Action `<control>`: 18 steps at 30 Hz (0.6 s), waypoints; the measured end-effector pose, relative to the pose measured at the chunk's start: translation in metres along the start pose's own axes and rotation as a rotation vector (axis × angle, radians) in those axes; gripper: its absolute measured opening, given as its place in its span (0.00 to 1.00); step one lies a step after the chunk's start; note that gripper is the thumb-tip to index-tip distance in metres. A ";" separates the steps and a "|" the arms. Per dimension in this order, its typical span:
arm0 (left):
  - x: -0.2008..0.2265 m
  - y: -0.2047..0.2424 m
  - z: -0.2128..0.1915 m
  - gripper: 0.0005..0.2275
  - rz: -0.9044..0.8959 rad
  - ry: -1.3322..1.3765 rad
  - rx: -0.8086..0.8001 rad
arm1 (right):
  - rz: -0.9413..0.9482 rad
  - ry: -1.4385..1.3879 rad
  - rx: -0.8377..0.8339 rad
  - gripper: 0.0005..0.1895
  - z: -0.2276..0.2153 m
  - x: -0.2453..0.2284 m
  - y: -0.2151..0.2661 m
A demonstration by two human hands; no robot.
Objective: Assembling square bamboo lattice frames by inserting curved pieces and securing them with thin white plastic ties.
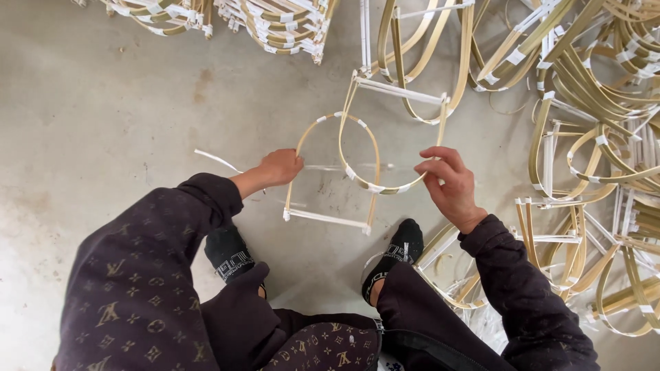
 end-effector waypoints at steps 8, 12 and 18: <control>0.034 0.055 -0.052 0.23 -0.091 -0.070 0.125 | -0.220 0.249 -0.136 0.11 0.019 -0.005 0.006; 0.044 0.070 -0.065 0.24 0.038 -0.299 0.104 | -0.311 0.187 -0.316 0.09 0.064 -0.012 0.013; 0.021 0.056 -0.090 0.09 0.349 -0.380 0.287 | -0.385 0.185 -0.416 0.09 0.114 -0.014 0.028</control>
Point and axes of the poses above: each hand's wrist, its own y-axis away from the middle knuckle, its own z-axis out of the palm, x = y × z, the point moved 9 cm from there along -y, towards the middle knuckle, and after that the axes turned 9 degrees about -z, right-handed, at the moved point
